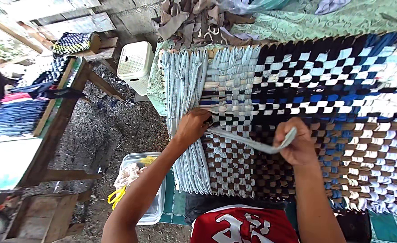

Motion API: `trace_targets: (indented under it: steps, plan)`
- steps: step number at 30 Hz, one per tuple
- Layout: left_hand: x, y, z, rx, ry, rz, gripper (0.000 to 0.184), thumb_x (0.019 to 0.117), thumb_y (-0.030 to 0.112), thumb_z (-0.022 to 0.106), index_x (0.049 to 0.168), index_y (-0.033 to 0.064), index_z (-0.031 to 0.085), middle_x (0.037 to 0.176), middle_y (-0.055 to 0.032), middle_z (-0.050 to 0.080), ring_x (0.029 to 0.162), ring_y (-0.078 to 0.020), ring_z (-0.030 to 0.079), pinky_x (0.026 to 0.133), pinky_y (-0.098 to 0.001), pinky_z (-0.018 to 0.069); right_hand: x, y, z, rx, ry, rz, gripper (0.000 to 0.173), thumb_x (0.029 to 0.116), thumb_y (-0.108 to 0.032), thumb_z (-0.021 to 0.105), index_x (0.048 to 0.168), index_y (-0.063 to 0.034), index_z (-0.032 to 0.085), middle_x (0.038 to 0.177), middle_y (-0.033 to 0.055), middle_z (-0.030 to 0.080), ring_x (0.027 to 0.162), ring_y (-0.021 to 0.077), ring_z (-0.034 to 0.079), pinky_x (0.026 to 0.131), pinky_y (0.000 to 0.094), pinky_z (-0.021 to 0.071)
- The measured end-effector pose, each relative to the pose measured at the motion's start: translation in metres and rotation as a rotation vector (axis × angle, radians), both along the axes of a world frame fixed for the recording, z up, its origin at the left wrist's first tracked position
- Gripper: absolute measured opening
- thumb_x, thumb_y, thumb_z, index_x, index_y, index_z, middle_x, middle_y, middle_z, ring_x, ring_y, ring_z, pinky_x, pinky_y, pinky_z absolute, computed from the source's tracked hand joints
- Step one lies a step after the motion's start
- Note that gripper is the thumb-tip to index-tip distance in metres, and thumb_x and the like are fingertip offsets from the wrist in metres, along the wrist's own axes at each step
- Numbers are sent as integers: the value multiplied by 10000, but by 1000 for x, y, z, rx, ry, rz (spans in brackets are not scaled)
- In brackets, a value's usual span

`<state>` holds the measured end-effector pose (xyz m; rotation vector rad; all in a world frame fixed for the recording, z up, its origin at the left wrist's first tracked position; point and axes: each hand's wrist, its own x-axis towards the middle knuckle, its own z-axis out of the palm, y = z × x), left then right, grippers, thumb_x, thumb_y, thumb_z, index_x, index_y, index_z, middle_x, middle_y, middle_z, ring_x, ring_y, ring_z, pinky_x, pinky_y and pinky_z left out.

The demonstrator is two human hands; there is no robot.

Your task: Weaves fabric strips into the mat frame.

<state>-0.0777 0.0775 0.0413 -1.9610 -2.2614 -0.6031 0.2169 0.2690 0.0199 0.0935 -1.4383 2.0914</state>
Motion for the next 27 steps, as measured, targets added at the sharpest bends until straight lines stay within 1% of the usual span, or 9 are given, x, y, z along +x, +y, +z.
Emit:
trace_targets:
  steps: [2,5,7,11,14,17,19,23,27]
  plan:
    - [1,3,-1,-90,32,29,260,909,182,755,1148,79,750,1167,-92,736,1159,-292,675,952,-502,566,-13,-15,-4,73,-115,136,196,934,-365,740,1052,-209,749,903,3,738,723,115,710,637,287,629]
    - [-2,8,4,-223,-19,19,174,942,189,688,1072,92,751,1053,-106,716,1051,-300,681,885,-530,565,-45,-32,4,336,-256,182,189,983,-146,645,1094,-59,771,1007,91,761,811,161,720,712,328,625]
    - [-7,11,15,-279,-119,-29,194,977,226,620,1058,77,714,997,-114,700,993,-297,682,875,-541,556,-70,-44,14,525,-257,99,200,976,-38,626,1107,-50,778,1039,58,751,897,127,708,802,308,619]
    - [-16,23,33,-338,-353,-34,424,1045,315,344,866,72,642,799,-99,649,842,-269,662,772,-554,500,-116,-62,16,845,-358,-304,147,963,-190,704,1056,-139,805,968,-2,721,882,98,676,792,337,590]
    - [-15,26,44,-427,-469,47,574,1086,357,223,873,68,671,851,-103,656,897,-255,649,817,-533,483,-140,-70,10,1048,-489,-528,113,916,-273,752,938,-172,798,906,-3,710,917,194,646,775,434,544]
    - [-19,27,47,-496,-501,60,541,1095,355,284,833,72,663,811,-84,639,829,-235,629,758,-517,478,-148,-74,4,992,-561,-638,194,841,-295,817,820,-141,700,789,17,629,777,208,620,640,433,514]
    - [-21,27,48,-468,-452,20,469,1070,306,415,744,81,667,718,-53,643,732,-214,622,691,-509,474,-144,-66,5,846,-536,-561,224,820,-220,841,909,-110,668,858,57,640,755,217,625,608,438,526]
    - [-6,27,70,-249,-289,0,280,1013,230,578,885,44,744,846,-102,713,810,-253,696,769,-541,566,-139,-44,17,560,-414,-328,432,889,-185,793,1279,-89,634,1193,78,682,915,170,684,686,349,594]
    - [16,41,105,131,-592,-169,259,1062,179,541,1002,16,733,892,-50,722,763,-103,682,712,-299,598,-133,-46,47,497,-332,-241,273,1025,-222,622,1228,-44,661,1087,64,721,958,134,702,816,328,602]
